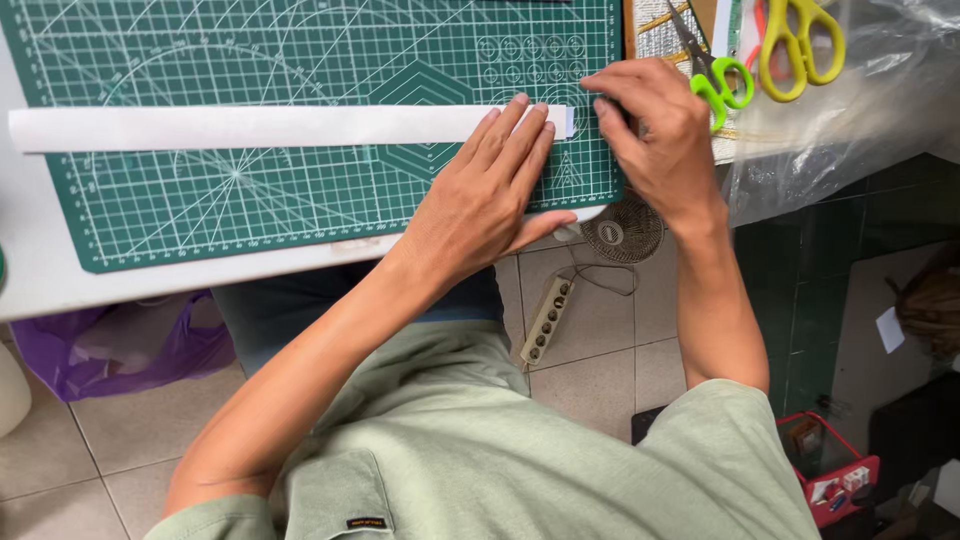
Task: The person applies clear adhesive tape to the edges of printed stickers laid on a green cutting mat. They use green-handled scissors to cut the tape, smooth it down, and peel back the backing to expose the adhesive. The process is repeated for multiple stickers.
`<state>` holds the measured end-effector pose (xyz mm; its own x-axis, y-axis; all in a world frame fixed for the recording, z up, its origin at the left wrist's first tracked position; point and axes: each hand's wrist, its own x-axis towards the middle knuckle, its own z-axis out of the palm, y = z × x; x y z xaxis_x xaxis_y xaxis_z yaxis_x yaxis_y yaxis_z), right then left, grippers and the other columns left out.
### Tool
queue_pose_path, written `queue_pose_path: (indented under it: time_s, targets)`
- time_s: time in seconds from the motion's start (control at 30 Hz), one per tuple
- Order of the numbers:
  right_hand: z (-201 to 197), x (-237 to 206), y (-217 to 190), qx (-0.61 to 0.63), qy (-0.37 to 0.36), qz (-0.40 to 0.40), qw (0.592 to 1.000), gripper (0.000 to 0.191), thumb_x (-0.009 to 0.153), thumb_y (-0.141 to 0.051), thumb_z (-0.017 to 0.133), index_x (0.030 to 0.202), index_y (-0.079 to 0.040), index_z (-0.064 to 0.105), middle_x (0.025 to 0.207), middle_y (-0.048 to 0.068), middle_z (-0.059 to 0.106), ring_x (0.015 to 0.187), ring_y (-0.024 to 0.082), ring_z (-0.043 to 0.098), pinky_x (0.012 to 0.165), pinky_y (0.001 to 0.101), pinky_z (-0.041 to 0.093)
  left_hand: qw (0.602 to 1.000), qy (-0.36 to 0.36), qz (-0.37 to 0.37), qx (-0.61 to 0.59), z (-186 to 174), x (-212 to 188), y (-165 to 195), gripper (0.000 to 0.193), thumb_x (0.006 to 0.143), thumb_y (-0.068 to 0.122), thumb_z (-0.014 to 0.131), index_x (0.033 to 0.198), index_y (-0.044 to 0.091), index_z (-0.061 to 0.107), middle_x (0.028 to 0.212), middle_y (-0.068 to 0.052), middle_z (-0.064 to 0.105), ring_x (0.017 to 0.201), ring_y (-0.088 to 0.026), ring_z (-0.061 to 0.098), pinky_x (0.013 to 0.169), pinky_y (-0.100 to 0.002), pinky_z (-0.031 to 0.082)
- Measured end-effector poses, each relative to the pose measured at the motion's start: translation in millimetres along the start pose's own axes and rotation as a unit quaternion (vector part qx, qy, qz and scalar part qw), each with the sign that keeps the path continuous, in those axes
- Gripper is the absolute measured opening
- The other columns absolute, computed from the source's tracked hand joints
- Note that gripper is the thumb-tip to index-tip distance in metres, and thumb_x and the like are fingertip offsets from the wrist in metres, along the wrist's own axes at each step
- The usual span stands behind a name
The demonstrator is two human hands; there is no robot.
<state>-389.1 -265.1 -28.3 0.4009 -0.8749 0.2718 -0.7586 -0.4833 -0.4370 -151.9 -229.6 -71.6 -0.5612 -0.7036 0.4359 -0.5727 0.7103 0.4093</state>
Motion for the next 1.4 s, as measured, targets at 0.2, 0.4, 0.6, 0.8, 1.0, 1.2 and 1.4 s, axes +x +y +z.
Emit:
queue_pose_path:
  time_s: [0.2, 0.4, 0.6, 0.8, 1.0, 1.2, 1.4]
  targets:
    - [3, 0, 3, -0.036, -0.007, -0.049, 0.998, 0.014, 0.104, -0.001, 0.073, 0.118, -0.002, 0.074, 0.122, 0.008, 0.072, 0.113, 0.026, 0.067, 0.103, 0.0403, 0.048, 0.999, -0.049, 0.005, 0.000, 1, 1, 1, 0.094, 0.101, 0.069, 0.052, 0.145, -0.015, 0.051, 0.153, -0.029, 0.048, 0.146, -0.040, 0.043, 0.123, -0.047, 0.034]
    - [4, 5, 2, -0.061, -0.023, -0.064, 0.996, 0.022, 0.101, -0.001, 0.071, 0.123, -0.003, 0.072, 0.120, 0.007, 0.069, 0.116, 0.025, 0.064, 0.106, 0.0405, 0.042, 0.997, -0.072, 0.005, 0.001, -1, 5, 0, 0.099, 0.101, 0.073, 0.045, 0.146, -0.016, 0.049, 0.154, -0.030, 0.045, 0.147, -0.040, 0.040, 0.124, -0.047, 0.033]
    - [4, 4, 0, -0.073, -0.039, -0.059, 0.995, 0.024, 0.103, -0.002, 0.071, 0.127, -0.004, 0.072, 0.123, 0.006, 0.067, 0.119, 0.024, 0.062, 0.108, 0.0415, 0.040, 0.996, -0.094, 0.001, -0.008, 0, 5, 1, 0.101, 0.101, 0.074, 0.045, 0.145, -0.017, 0.049, 0.153, -0.031, 0.045, 0.147, -0.041, 0.039, 0.123, -0.048, 0.033]
    - [3, 7, -6, -0.071, -0.046, -0.049, 0.995, 0.021, 0.105, -0.004, 0.072, 0.125, -0.006, 0.073, 0.126, 0.006, 0.066, 0.120, 0.024, 0.062, 0.108, 0.0420, 0.039, 0.996, -0.086, -0.004, -0.021, 1, 4, -1, 0.105, 0.098, 0.077, 0.044, 0.146, -0.017, 0.047, 0.154, -0.030, 0.044, 0.148, -0.040, 0.038, 0.124, -0.048, 0.032]
    - [0, 9, -8, -0.048, -0.064, -0.053, 0.995, 0.017, 0.106, -0.007, 0.073, 0.124, -0.006, 0.072, 0.130, 0.006, 0.067, 0.120, 0.024, 0.063, 0.110, 0.0416, 0.038, 0.995, -0.096, -0.009, -0.012, 3, 5, 0, 0.109, 0.096, 0.081, 0.039, 0.146, -0.016, 0.047, 0.154, -0.030, 0.044, 0.147, -0.040, 0.038, 0.123, -0.047, 0.031]
    - [-2, 9, -6, -0.038, -0.074, -0.055, 0.995, 0.016, 0.106, -0.008, 0.074, 0.122, -0.005, 0.072, 0.128, 0.006, 0.072, 0.120, 0.023, 0.065, 0.110, 0.0409, 0.038, 0.995, -0.094, -0.011, -0.009, 6, 3, -2, 0.109, 0.097, 0.081, 0.037, 0.146, -0.015, 0.047, 0.154, -0.029, 0.044, 0.148, -0.040, 0.038, 0.124, -0.047, 0.031]
    - [-1, 9, -8, -0.035, -0.075, -0.055, 0.995, 0.014, 0.106, -0.006, 0.073, 0.120, -0.006, 0.071, 0.118, 0.005, 0.074, 0.118, 0.022, 0.068, 0.114, 0.0409, 0.039, 0.996, -0.091, -0.009, -0.008, 6, 2, -2, 0.108, 0.097, 0.081, 0.037, 0.145, -0.015, 0.049, 0.154, -0.028, 0.045, 0.148, -0.040, 0.038, 0.125, -0.047, 0.031]
